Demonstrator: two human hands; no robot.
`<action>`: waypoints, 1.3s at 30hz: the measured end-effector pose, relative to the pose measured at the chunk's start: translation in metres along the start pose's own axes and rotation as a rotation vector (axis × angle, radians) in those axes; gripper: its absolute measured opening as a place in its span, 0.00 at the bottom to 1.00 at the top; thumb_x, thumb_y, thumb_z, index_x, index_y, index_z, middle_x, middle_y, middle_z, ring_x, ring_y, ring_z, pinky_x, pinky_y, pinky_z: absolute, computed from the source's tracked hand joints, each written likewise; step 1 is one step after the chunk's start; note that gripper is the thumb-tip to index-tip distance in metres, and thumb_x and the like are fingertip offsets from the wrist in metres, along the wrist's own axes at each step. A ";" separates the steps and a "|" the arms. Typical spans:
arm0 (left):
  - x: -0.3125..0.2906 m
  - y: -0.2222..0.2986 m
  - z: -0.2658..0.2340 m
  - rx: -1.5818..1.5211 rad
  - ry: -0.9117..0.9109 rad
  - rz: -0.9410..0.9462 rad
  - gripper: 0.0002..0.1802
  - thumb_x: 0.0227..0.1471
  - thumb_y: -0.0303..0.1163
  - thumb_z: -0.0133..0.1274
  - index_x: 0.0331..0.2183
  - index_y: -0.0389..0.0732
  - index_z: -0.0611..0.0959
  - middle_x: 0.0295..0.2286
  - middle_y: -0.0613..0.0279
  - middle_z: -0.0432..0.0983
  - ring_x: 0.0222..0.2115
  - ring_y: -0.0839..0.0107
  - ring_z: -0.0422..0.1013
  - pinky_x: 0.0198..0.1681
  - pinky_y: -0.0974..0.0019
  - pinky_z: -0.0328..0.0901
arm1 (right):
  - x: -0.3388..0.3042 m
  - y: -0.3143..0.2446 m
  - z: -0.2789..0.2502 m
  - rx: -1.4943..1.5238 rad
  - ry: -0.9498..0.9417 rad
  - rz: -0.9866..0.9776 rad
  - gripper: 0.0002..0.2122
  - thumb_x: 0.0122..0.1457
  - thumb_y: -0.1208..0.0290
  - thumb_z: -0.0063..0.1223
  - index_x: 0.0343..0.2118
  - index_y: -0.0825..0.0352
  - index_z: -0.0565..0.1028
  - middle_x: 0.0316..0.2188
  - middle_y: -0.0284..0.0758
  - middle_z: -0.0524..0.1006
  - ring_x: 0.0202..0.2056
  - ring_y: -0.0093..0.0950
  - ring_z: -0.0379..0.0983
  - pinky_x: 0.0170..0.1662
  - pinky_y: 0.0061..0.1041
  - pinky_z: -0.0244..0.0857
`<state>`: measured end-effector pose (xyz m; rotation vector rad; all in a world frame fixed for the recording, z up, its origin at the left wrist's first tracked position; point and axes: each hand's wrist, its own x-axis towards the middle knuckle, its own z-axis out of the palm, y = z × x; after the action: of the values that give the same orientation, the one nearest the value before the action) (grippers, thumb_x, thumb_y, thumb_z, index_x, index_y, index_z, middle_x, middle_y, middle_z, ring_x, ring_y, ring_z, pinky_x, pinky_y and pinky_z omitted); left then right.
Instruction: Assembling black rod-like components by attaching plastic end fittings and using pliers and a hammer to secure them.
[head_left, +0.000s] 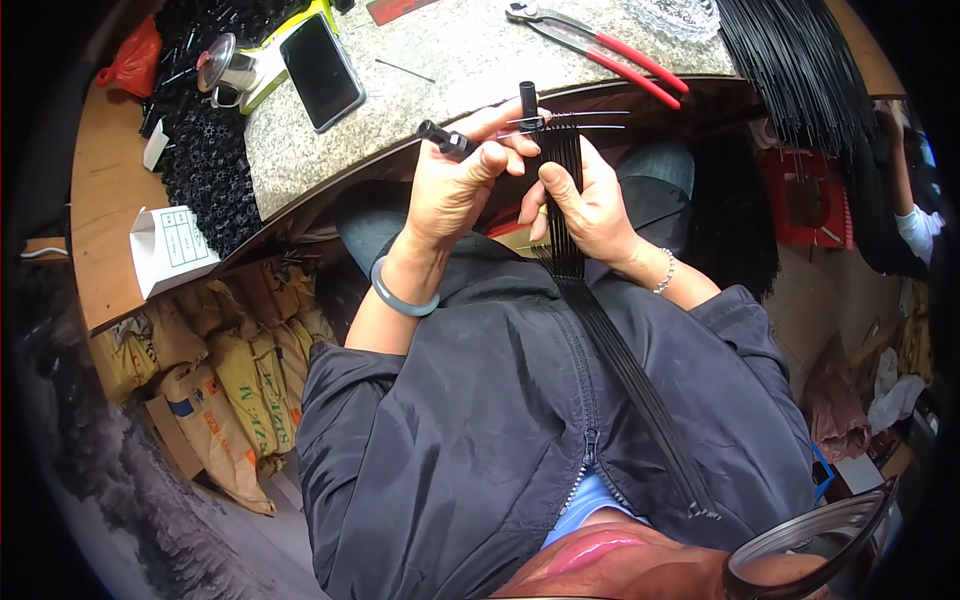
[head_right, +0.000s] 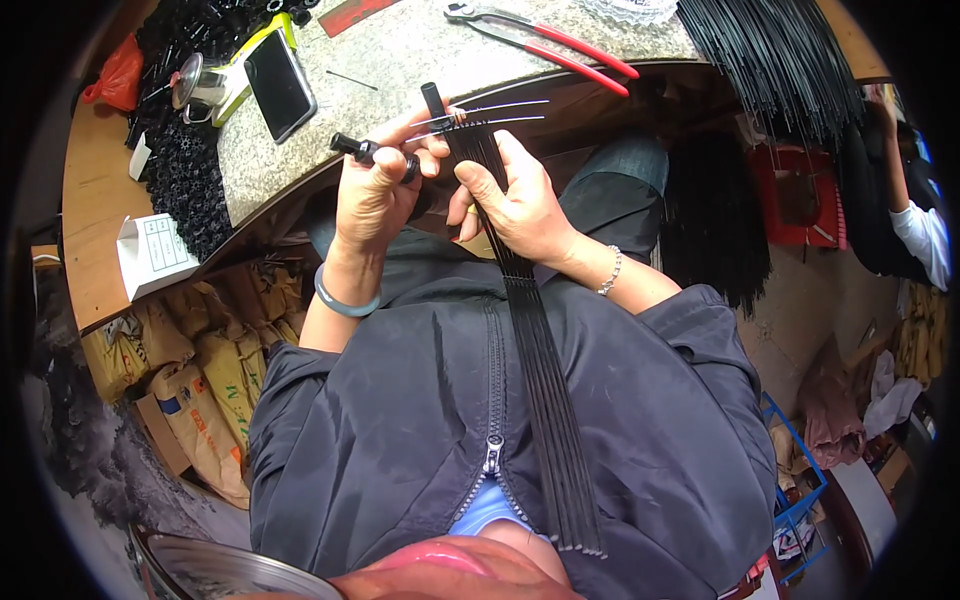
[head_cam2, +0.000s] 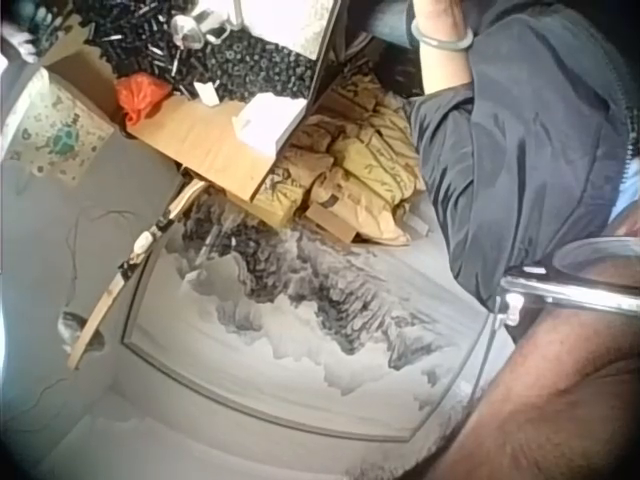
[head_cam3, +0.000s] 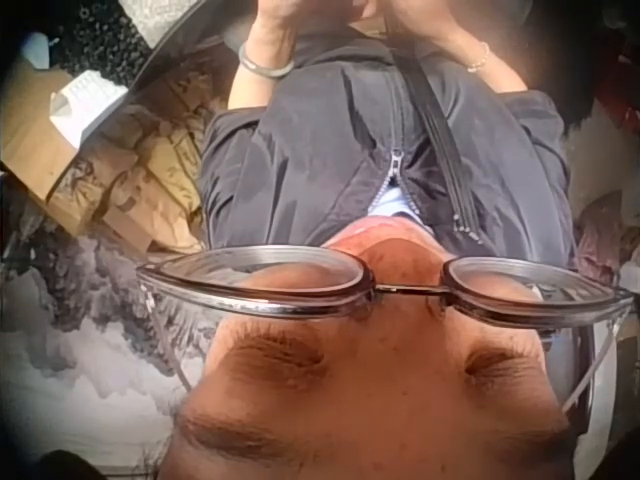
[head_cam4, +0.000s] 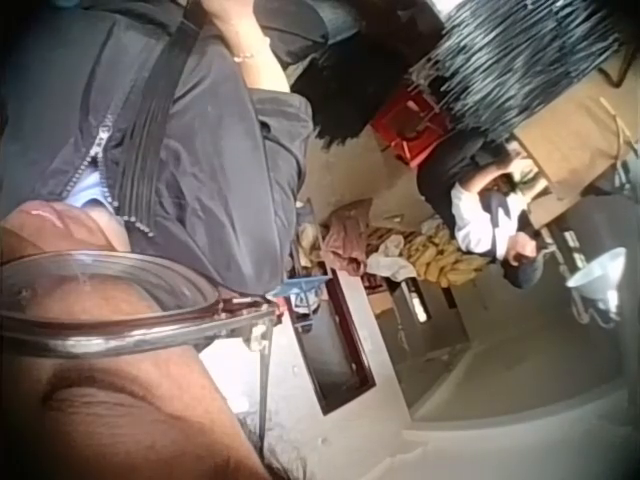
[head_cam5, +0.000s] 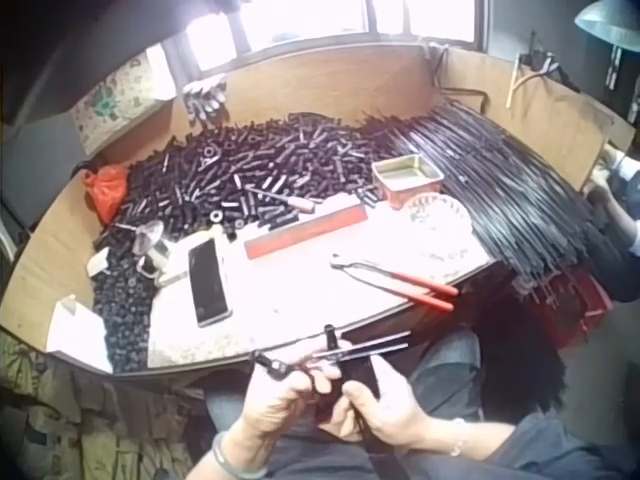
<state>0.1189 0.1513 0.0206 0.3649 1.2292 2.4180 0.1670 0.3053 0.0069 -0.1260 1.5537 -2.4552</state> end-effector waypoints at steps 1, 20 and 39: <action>0.000 0.000 -0.001 -0.001 0.013 -0.015 0.24 0.48 0.30 0.56 0.47 0.29 0.72 0.33 0.60 0.76 0.24 0.80 0.66 0.33 0.80 0.63 | 0.001 0.000 0.001 -0.003 0.008 -0.009 0.20 0.61 0.60 0.43 0.49 0.68 0.59 0.19 0.38 0.73 0.17 0.21 0.70 0.22 0.14 0.65; 0.009 -0.004 -0.002 -0.143 0.082 -0.222 0.15 0.44 0.23 0.59 0.38 0.32 0.78 0.26 0.64 0.75 0.23 0.80 0.65 0.26 0.78 0.61 | 0.000 -0.003 -0.003 -0.039 -0.103 0.087 0.24 0.60 0.48 0.33 0.40 0.69 0.62 0.16 0.37 0.72 0.13 0.21 0.68 0.17 0.13 0.62; 0.015 0.001 -0.020 0.151 0.023 -0.222 0.13 0.46 0.32 0.58 0.31 0.32 0.79 0.21 0.66 0.71 0.18 0.82 0.58 0.22 0.79 0.54 | 0.007 0.007 -0.012 -0.008 -0.156 0.168 0.32 0.59 0.41 0.23 0.28 0.71 0.68 0.13 0.41 0.73 0.09 0.22 0.65 0.15 0.16 0.60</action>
<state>0.0970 0.1438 0.0110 0.2306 1.3879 2.1550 0.1588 0.3109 -0.0052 -0.1759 1.4462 -2.2532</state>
